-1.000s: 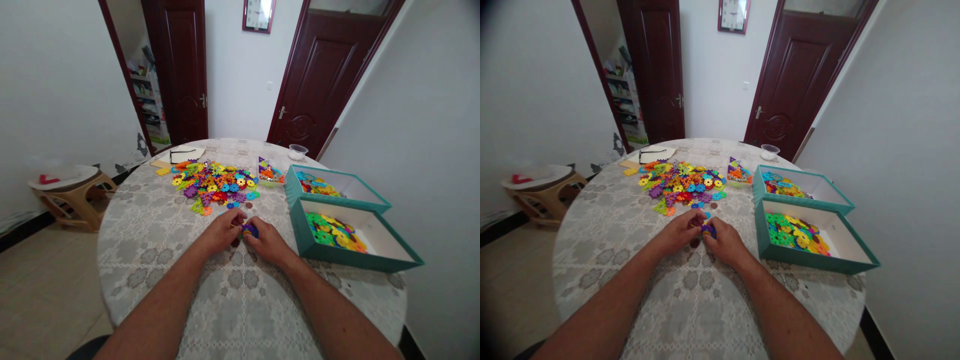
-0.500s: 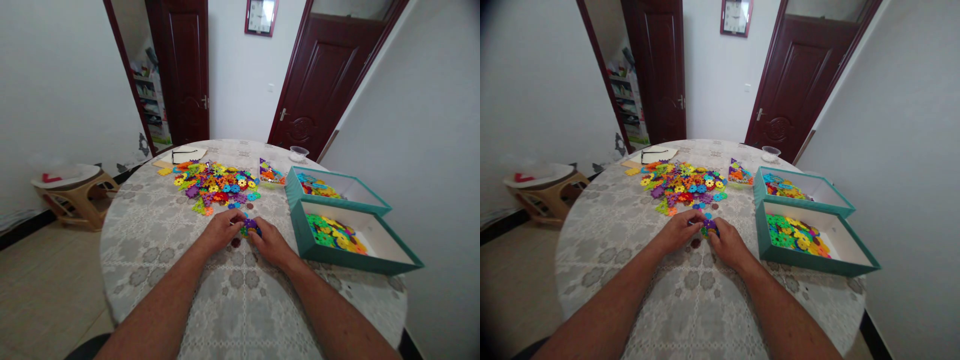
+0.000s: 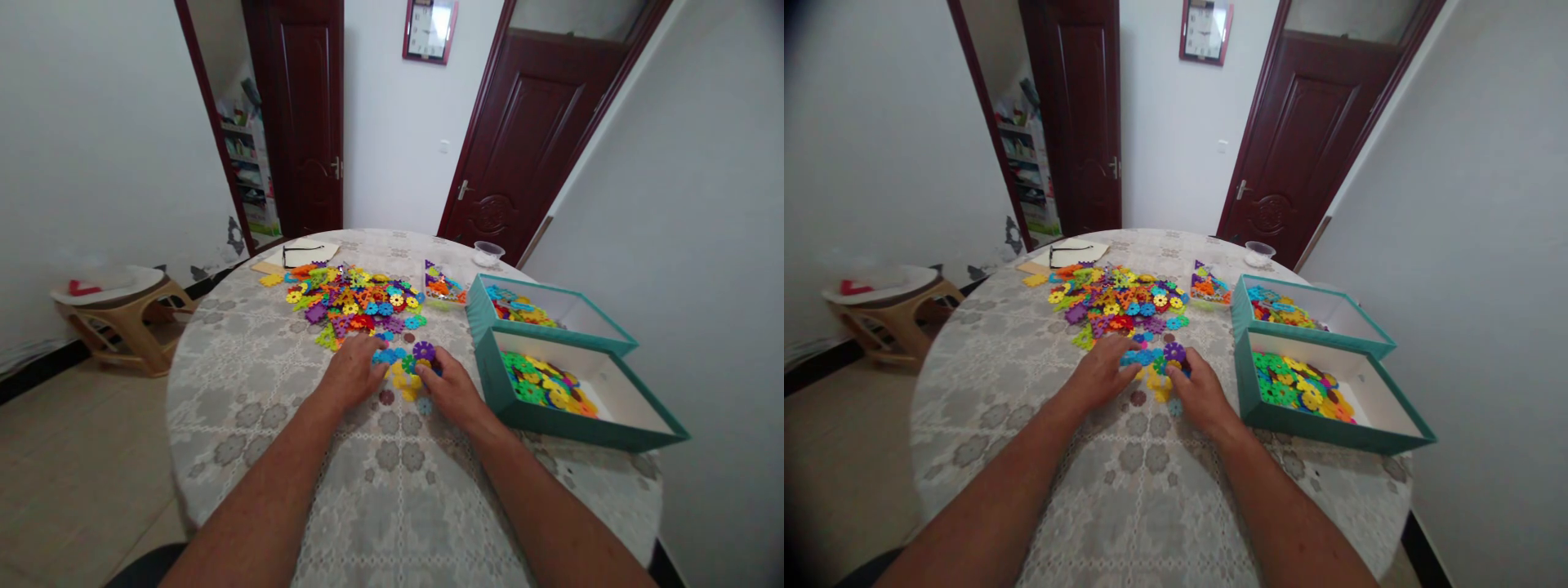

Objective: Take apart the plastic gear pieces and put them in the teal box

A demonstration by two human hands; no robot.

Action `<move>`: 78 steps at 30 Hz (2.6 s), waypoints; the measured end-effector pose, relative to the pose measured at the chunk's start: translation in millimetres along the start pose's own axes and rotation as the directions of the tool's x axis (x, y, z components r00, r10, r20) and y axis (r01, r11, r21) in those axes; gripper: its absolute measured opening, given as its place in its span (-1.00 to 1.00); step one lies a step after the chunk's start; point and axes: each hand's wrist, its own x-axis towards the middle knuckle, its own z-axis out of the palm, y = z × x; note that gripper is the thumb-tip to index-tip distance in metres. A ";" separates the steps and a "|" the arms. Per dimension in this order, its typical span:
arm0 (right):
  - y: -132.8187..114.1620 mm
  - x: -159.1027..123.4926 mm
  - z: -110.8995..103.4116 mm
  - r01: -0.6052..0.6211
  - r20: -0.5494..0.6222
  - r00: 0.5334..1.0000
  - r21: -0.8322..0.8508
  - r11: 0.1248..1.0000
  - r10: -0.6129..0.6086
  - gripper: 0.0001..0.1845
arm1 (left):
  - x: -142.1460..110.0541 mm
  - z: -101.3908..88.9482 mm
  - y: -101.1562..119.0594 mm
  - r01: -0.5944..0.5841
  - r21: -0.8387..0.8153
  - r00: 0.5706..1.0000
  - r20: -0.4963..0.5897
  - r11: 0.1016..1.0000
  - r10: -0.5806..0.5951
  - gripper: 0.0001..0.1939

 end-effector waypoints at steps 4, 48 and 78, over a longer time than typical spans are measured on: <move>-24.9 -5.4 -22.0 0.008 -0.082 0.997 -0.030 1.000 -0.011 -0.73 | -2.0 -4.7 3.8 -0.005 0.132 0.995 0.098 0.991 -0.008 -0.62; -3.7 -8.7 -6.3 0.112 0.223 0.975 -0.543 0.832 0.014 -0.56 | -5.9 22.0 11.2 -0.028 -0.116 0.958 0.279 0.993 0.059 -0.54; -10.3 -2.1 7.9 0.202 0.229 0.972 -0.730 0.653 -0.045 -0.69 | 1.8 10.6 5.3 0.103 -0.225 0.949 0.314 0.969 -0.028 -0.43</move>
